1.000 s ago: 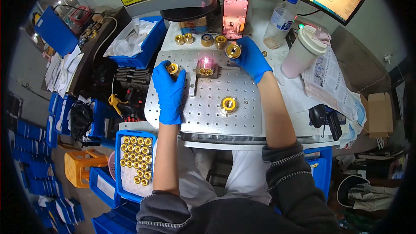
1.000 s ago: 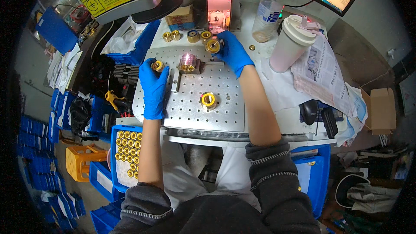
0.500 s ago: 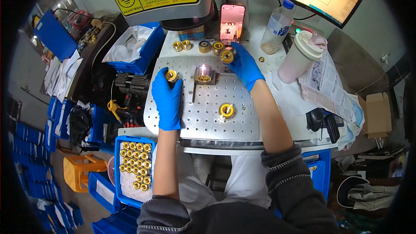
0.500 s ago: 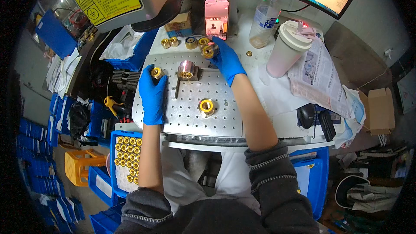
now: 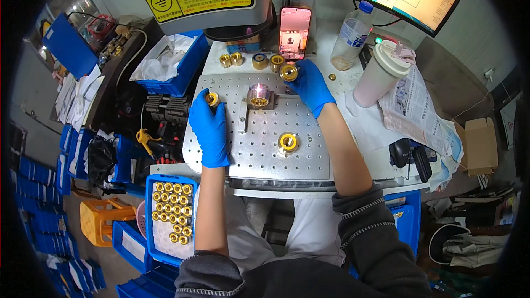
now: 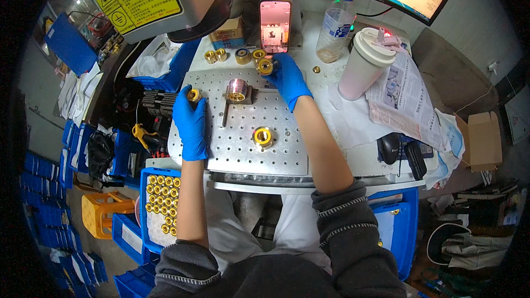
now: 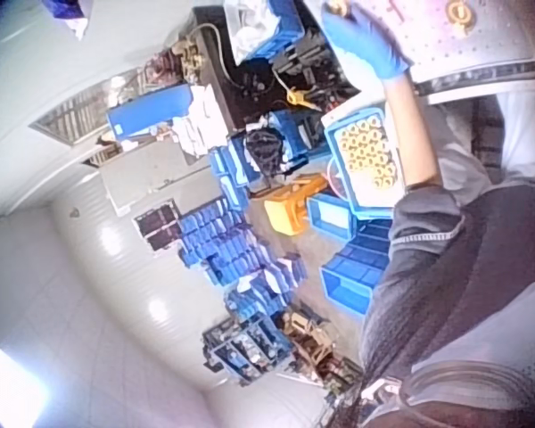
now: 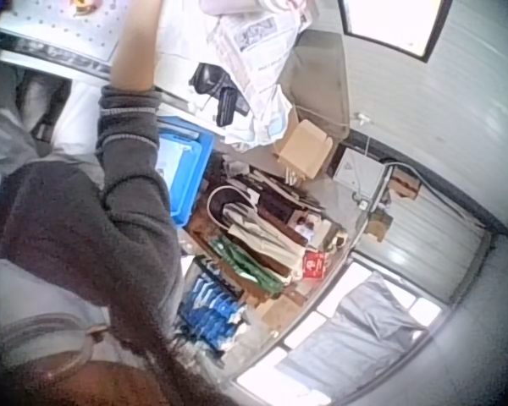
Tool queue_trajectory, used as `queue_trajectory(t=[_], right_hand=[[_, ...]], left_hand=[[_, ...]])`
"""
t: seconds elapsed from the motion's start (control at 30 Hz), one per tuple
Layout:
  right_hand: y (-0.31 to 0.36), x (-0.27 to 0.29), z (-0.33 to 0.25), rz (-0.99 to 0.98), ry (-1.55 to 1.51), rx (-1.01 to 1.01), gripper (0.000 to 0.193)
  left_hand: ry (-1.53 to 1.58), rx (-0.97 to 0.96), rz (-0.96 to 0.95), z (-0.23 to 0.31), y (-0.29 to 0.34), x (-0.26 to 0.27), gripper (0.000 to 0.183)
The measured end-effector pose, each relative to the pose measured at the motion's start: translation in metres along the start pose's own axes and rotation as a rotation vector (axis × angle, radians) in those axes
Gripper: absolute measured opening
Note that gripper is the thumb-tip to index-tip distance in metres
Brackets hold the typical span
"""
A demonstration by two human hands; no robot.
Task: The person marks small cylindrical metal components using a laser marking machine.
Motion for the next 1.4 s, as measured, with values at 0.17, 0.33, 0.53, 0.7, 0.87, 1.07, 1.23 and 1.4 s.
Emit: queue_trajectory(t=[0.17,0.33,0.53,0.7,0.87,1.07,1.23,1.4], right_hand=[[-0.007,0.004,0.002,-0.032,0.001,0.026,0.026],[-0.006,0.004,0.005,0.006,-0.004,-0.006,0.026],[-0.007,0.006,0.006,0.013,0.014,-0.021,0.028],[-0.009,0.006,0.008,0.043,0.071,-0.045,0.027],[-0.015,0.012,0.011,0.061,0.037,-0.04,0.024],[-0.014,0.005,0.008,0.032,0.196,0.043,0.021],[-0.002,-0.014,0.004,-0.054,0.38,0.165,0.025],[0.012,-0.033,0.004,-0.166,0.342,0.217,0.031]], left_hand=[[-0.005,0.002,-0.015,0.001,-0.002,-0.001,0.052],[-0.05,-0.052,0.02,0.008,-0.004,0.002,0.057],[-0.017,-0.101,0.044,0.012,-0.006,0.002,0.056],[-0.009,-0.138,0.062,0.019,-0.008,0.006,0.05],[0.038,-0.141,0.054,0.027,-0.008,0.006,0.04],[0.058,-0.337,-0.065,0.063,-0.006,-0.005,0.041],[0.111,-0.461,-0.334,0.072,-0.001,-0.036,0.046],[0.17,-0.338,-0.131,0.06,-0.009,-0.023,0.049]])
Point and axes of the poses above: each hand's wrist, its own y-axis away from the middle knuckle, its own x-axis out of the back of the hand, z = x × y, the point moved 8 cm from there along -y, towards the middle knuckle, and after that the axes turned 5 degrees about z, right-handed, at the moved point
